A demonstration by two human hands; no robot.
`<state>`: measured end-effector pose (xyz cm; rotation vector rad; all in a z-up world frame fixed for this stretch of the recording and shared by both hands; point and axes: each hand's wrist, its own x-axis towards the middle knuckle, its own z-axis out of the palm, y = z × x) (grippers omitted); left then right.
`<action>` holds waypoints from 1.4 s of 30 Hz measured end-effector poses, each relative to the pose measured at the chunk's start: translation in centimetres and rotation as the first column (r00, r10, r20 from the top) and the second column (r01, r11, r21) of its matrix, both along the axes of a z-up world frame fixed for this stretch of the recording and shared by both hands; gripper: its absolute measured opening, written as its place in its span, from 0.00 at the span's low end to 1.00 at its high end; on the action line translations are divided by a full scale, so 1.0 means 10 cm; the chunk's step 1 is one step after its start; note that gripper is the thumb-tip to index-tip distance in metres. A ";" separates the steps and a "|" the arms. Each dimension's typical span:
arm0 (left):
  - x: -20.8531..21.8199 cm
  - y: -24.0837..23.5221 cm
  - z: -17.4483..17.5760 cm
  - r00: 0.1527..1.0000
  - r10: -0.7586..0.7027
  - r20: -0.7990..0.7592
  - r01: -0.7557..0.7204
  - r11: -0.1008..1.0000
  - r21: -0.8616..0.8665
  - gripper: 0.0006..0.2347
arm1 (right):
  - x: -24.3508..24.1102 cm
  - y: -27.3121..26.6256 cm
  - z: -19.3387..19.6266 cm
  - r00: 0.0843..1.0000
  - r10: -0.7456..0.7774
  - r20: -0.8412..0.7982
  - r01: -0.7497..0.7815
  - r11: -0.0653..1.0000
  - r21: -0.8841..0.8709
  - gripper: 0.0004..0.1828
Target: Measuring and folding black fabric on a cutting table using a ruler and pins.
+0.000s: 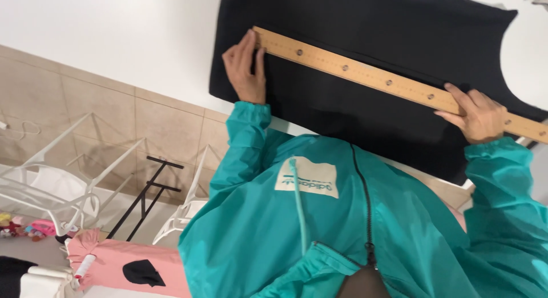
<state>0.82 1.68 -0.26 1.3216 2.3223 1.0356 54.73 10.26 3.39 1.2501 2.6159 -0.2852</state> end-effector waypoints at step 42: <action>0.00 -0.01 -0.17 0.977 -0.091 -0.195 0.098 0.995 0.025 0.13 | 0.99 -0.59 0.11 0.862 -0.406 -0.305 0.463 0.875 0.142 0.30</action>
